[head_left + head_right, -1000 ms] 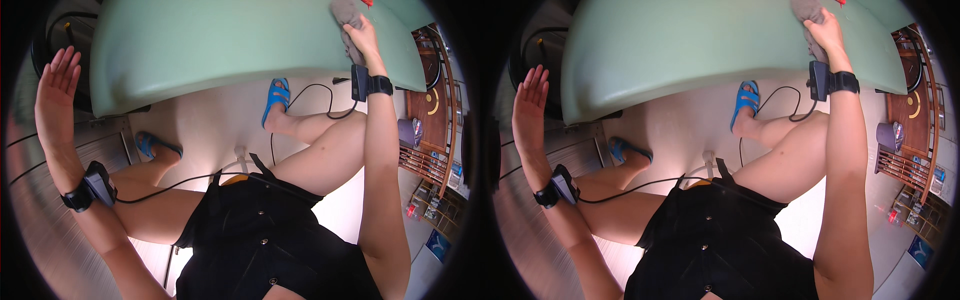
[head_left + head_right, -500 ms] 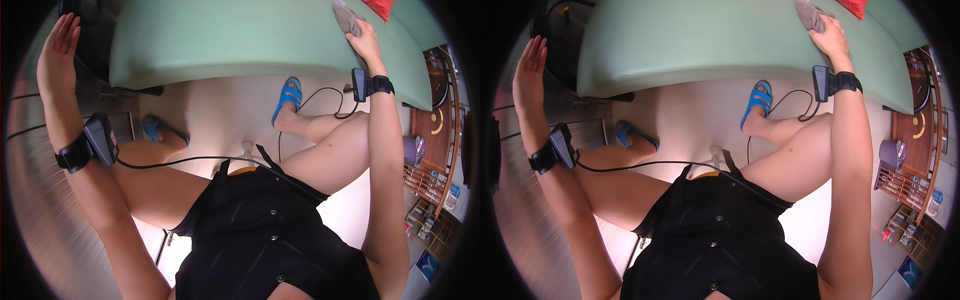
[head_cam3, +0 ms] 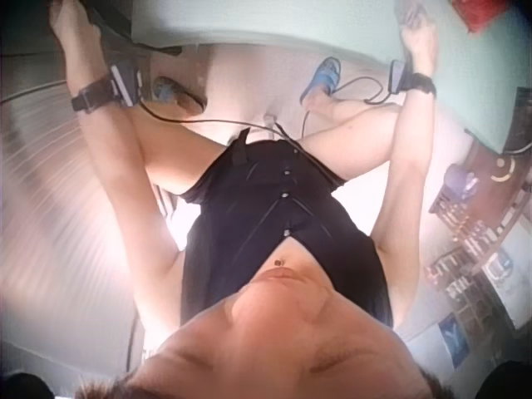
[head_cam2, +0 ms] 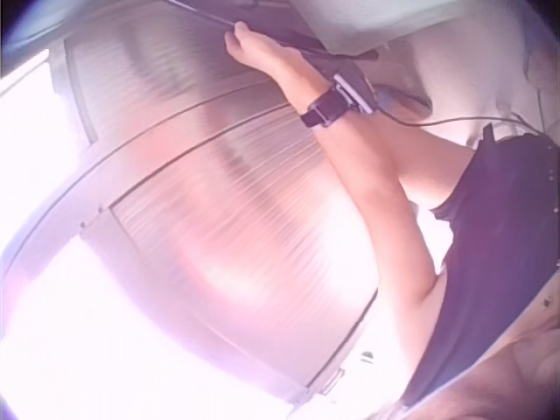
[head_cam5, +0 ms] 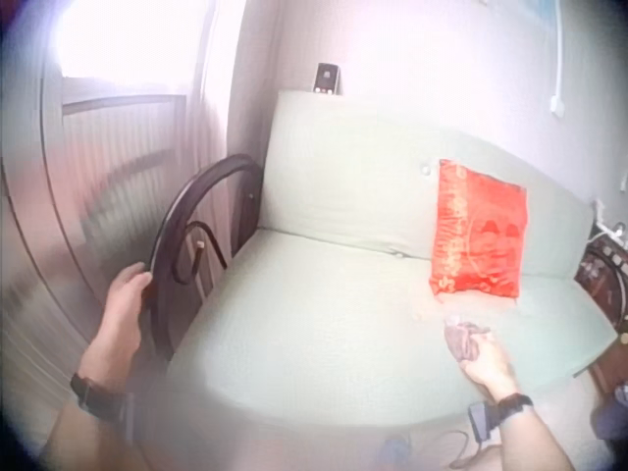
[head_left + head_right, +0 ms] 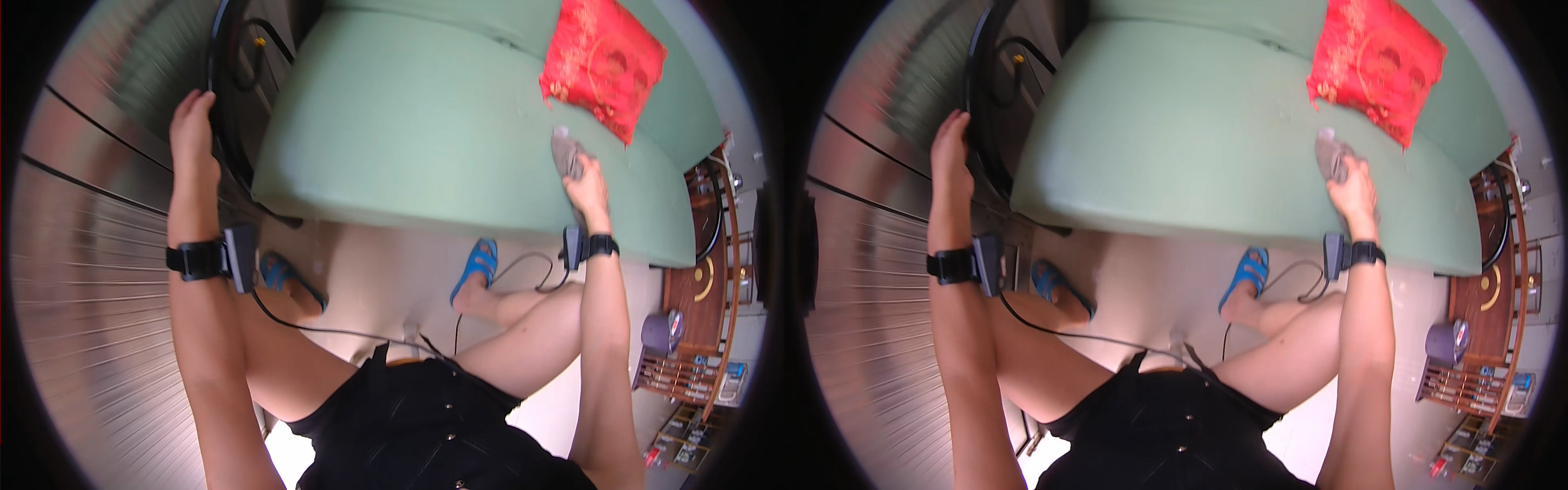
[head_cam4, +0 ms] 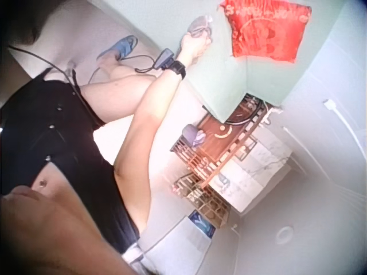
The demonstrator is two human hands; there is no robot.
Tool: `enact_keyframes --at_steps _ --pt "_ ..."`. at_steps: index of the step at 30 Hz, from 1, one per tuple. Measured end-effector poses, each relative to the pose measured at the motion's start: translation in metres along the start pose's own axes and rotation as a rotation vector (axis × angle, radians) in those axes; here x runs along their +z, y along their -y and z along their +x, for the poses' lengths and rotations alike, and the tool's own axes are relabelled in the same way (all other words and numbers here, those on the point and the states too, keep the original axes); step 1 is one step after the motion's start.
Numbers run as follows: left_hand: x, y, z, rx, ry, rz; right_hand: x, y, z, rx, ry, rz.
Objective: The person wipes the surface and edges of a light green couch with a cloth, moving a red pillow to clean the area behind and beneath it.
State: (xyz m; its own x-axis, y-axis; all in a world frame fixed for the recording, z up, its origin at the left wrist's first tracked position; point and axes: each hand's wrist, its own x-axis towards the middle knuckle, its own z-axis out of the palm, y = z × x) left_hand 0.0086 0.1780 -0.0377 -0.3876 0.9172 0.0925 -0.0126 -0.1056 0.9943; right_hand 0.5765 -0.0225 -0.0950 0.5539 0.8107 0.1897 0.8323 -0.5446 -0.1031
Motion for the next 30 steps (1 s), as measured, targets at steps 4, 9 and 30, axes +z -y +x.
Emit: enact_keyframes --at_steps 4,9,30 --pt "0.011 -0.006 -0.013 0.040 0.015 0.056 -0.011 0.049 -0.017 -0.153 0.014 0.179" --pt "0.011 0.006 -0.010 0.104 0.005 0.066 -0.012 0.169 -0.055 -0.616 0.044 0.182" --pt "0.001 0.025 0.010 0.053 0.036 0.054 0.005 0.318 -0.125 -1.482 -0.034 0.366"
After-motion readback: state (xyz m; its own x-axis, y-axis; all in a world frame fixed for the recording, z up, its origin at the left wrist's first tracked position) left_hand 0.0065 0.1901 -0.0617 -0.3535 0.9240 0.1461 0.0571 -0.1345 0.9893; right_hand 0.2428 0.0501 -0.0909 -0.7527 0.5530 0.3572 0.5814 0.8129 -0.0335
